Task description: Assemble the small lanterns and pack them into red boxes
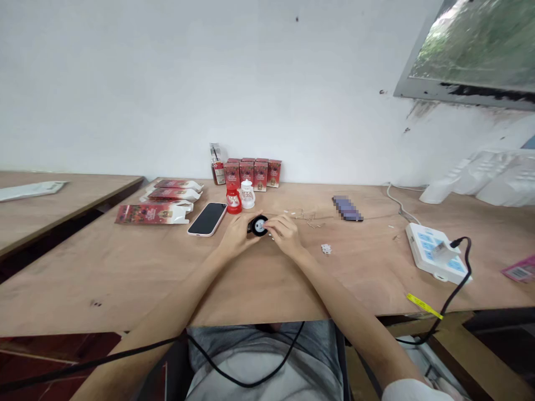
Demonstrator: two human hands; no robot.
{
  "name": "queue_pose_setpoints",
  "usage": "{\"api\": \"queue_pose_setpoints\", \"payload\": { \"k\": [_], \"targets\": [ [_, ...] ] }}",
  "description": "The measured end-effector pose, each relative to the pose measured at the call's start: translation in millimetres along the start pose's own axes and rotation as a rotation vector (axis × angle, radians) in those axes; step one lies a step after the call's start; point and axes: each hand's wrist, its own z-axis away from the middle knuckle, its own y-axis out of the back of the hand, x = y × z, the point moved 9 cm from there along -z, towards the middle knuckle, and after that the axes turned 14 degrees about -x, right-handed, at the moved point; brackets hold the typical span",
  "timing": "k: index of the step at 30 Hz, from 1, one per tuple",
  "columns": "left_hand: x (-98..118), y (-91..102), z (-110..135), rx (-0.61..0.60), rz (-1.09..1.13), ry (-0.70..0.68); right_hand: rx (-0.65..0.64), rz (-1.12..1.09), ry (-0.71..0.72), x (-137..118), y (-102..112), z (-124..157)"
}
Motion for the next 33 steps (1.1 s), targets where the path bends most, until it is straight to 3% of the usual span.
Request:
{"api": "queue_pose_setpoints", "payload": {
  "k": [5,33],
  "targets": [
    [2,0.3,0,0.009,-0.010,-0.021,0.024,0.011,0.029,-3,0,1],
    [3,-6.7,1,-0.025,0.030,-0.018,-0.071,-0.131,-0.130,15,-10,1]
  ]
}}
